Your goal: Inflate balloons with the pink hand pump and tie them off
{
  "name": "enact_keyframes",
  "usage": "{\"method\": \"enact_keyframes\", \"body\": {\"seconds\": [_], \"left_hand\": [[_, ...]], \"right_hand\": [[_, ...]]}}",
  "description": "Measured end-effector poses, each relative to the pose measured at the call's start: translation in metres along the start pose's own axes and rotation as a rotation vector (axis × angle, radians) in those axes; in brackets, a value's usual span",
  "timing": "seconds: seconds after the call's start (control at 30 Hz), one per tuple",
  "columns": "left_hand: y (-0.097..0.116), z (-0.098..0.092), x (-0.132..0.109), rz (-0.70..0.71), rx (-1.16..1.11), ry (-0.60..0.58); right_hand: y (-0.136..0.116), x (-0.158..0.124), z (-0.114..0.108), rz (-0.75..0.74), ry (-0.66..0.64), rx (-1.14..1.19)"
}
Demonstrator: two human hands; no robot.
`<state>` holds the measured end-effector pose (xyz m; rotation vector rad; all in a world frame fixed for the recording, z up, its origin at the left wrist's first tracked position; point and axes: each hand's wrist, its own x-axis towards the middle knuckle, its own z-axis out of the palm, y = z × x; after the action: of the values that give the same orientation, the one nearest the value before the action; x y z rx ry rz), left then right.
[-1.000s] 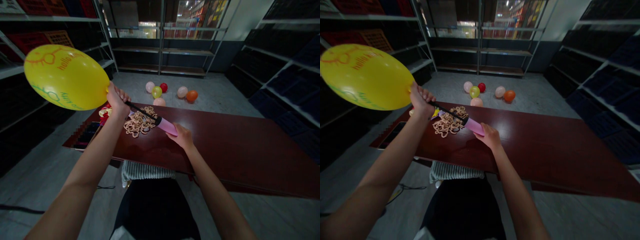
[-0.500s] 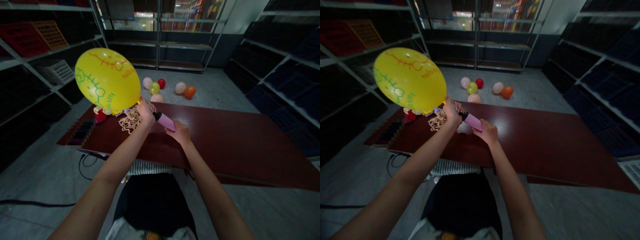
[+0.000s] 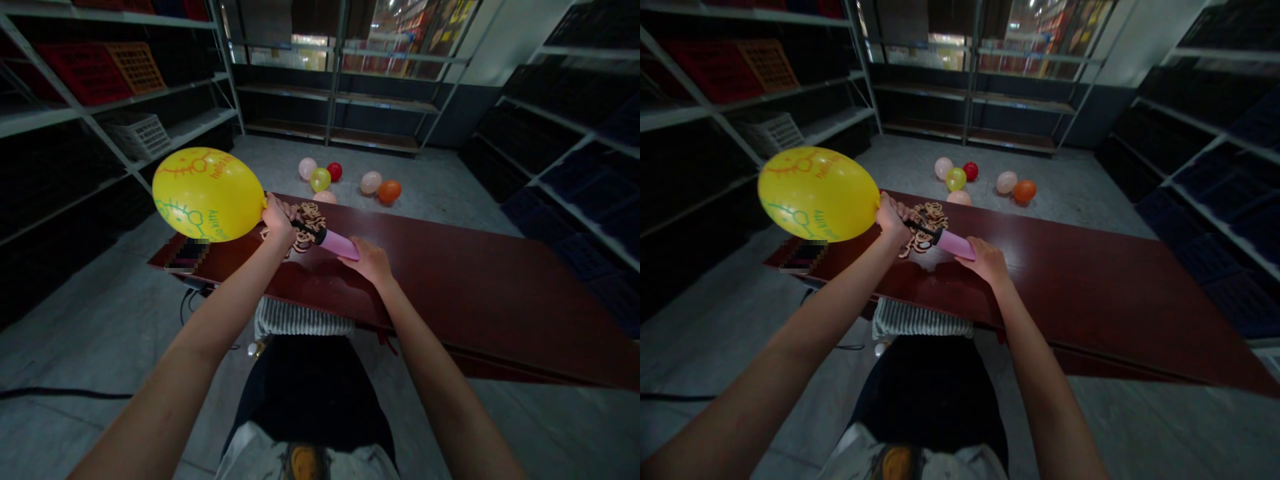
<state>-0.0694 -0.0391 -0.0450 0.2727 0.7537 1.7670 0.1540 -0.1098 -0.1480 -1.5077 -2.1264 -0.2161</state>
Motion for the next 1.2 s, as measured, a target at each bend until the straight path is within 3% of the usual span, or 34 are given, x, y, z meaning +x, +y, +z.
{"method": "enact_keyframes", "body": {"seconds": [0.2,0.33,0.43,0.57,0.73,0.87,0.97,1.07,1.2], "left_hand": [[0.054,-0.005,0.017,0.089,0.002,0.0],[0.082,0.009,0.012,0.11,0.009,-0.045],[0.084,0.025,0.006,0.138,0.02,-0.12],[0.063,0.046,0.006,0.187,0.054,-0.164],[0.012,0.066,0.005,0.166,0.095,-0.149],[-0.04,0.065,-0.007,0.11,0.09,-0.18],[-0.066,0.054,-0.011,0.052,0.06,-0.21],[-0.068,0.042,-0.009,0.026,0.038,-0.188],[-0.049,0.033,-0.008,0.022,0.029,-0.139]], "right_hand": [[-0.003,0.0,-0.003,-0.036,-0.041,-0.011],[-0.006,0.0,-0.004,-0.041,-0.036,0.021],[-0.004,-0.001,0.0,-0.027,0.02,0.05],[0.004,-0.001,0.004,0.058,0.101,0.048],[0.009,-0.001,0.005,0.128,0.126,0.04],[0.01,-0.001,0.004,0.174,0.129,0.05],[0.011,-0.001,0.004,0.195,0.124,0.051],[0.008,0.0,0.004,0.174,0.113,0.057],[0.005,0.0,0.005,0.108,0.09,0.084]]}}
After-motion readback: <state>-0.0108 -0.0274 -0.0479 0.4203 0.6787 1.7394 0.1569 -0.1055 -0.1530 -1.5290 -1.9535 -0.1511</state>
